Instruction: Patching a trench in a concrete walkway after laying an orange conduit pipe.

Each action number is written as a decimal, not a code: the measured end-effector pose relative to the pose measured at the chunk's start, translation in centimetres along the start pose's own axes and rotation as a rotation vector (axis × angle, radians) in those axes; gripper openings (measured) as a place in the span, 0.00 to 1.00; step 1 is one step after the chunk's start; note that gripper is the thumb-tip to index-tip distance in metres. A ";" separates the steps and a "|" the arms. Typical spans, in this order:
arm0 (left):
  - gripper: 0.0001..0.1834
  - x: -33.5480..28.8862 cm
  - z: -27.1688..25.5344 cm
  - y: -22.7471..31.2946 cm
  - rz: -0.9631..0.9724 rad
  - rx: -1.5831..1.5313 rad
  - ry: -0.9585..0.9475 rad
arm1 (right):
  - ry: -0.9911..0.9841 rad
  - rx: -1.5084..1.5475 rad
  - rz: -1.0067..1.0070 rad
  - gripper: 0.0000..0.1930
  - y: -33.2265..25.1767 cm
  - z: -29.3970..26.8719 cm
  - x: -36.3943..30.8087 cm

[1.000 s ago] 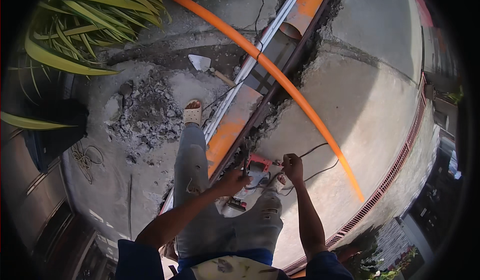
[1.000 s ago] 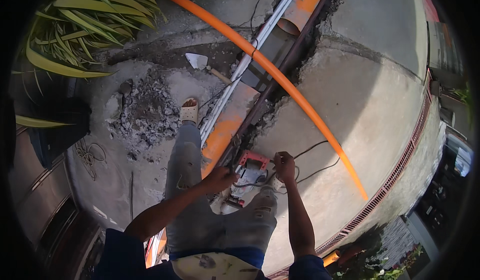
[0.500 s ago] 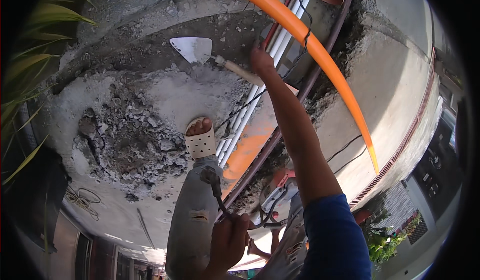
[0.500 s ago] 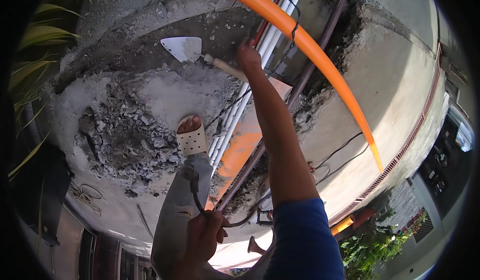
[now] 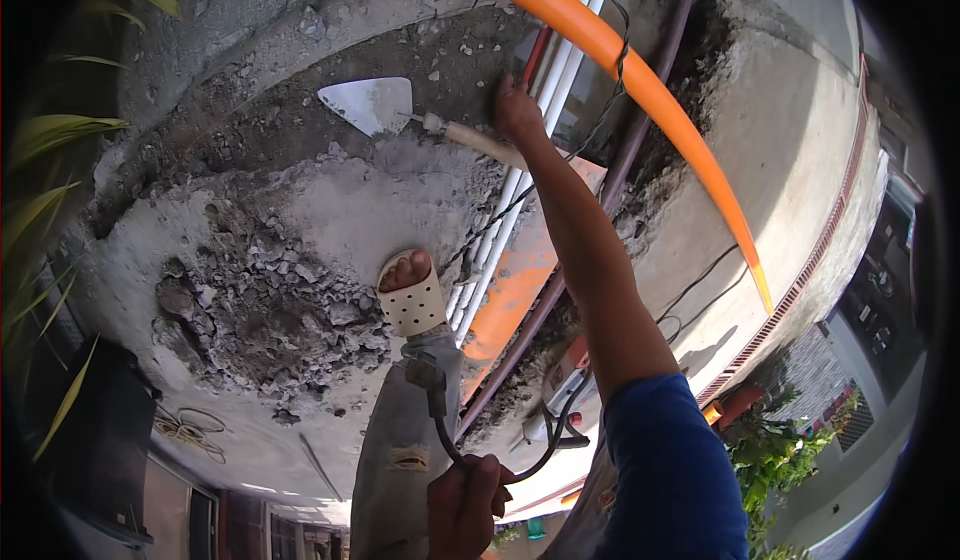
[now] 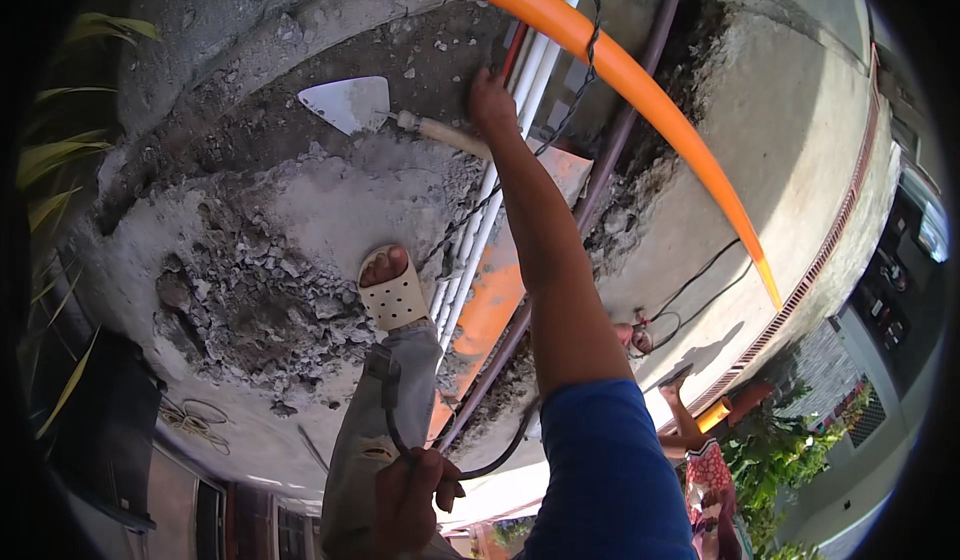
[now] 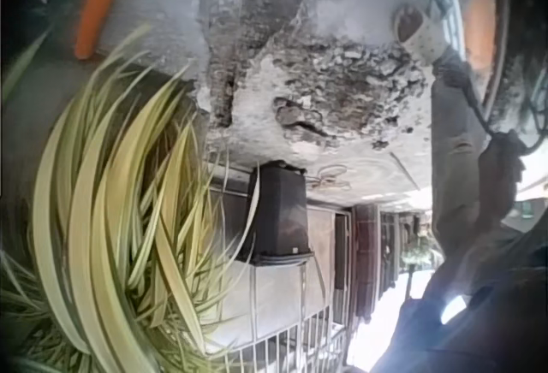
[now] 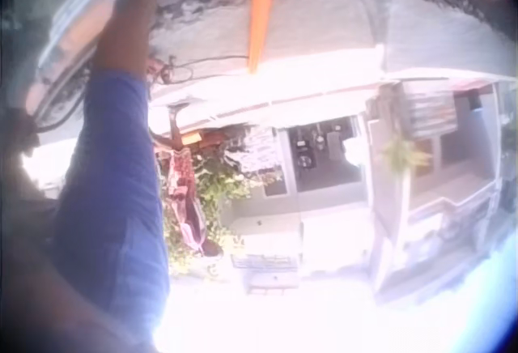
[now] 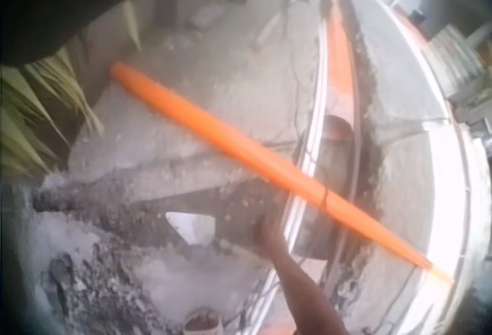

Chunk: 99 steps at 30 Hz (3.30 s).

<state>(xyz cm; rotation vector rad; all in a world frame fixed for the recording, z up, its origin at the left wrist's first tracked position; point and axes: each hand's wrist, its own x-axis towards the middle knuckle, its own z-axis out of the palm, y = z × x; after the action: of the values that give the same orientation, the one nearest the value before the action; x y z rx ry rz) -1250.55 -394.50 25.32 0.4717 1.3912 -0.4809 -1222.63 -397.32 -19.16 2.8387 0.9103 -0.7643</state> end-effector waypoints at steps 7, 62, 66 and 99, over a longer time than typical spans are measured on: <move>0.21 0.4 2.4 -0.4 0.031 0.202 -0.009 | -0.156 0.209 -0.034 0.25 2.2 -4.1 1.2; 0.17 1.2 2.2 -2.8 -0.040 0.148 -0.029 | 0.176 0.584 -0.056 0.12 -7.0 -4.1 -4.3; 0.18 2.1 3.4 -5.4 0.030 0.238 0.025 | -0.244 0.956 -0.786 0.18 -15.4 -6.9 -14.1; 0.18 7.9 9.3 -22.6 0.446 1.142 -0.065 | -0.113 1.316 -0.091 0.34 -4.8 -20.9 -32.0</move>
<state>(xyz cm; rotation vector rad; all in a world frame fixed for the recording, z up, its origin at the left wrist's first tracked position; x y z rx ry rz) -1255.20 -418.63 17.83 1.6258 0.7882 -0.8831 -1238.65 -405.98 14.81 3.6370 0.5979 -2.1481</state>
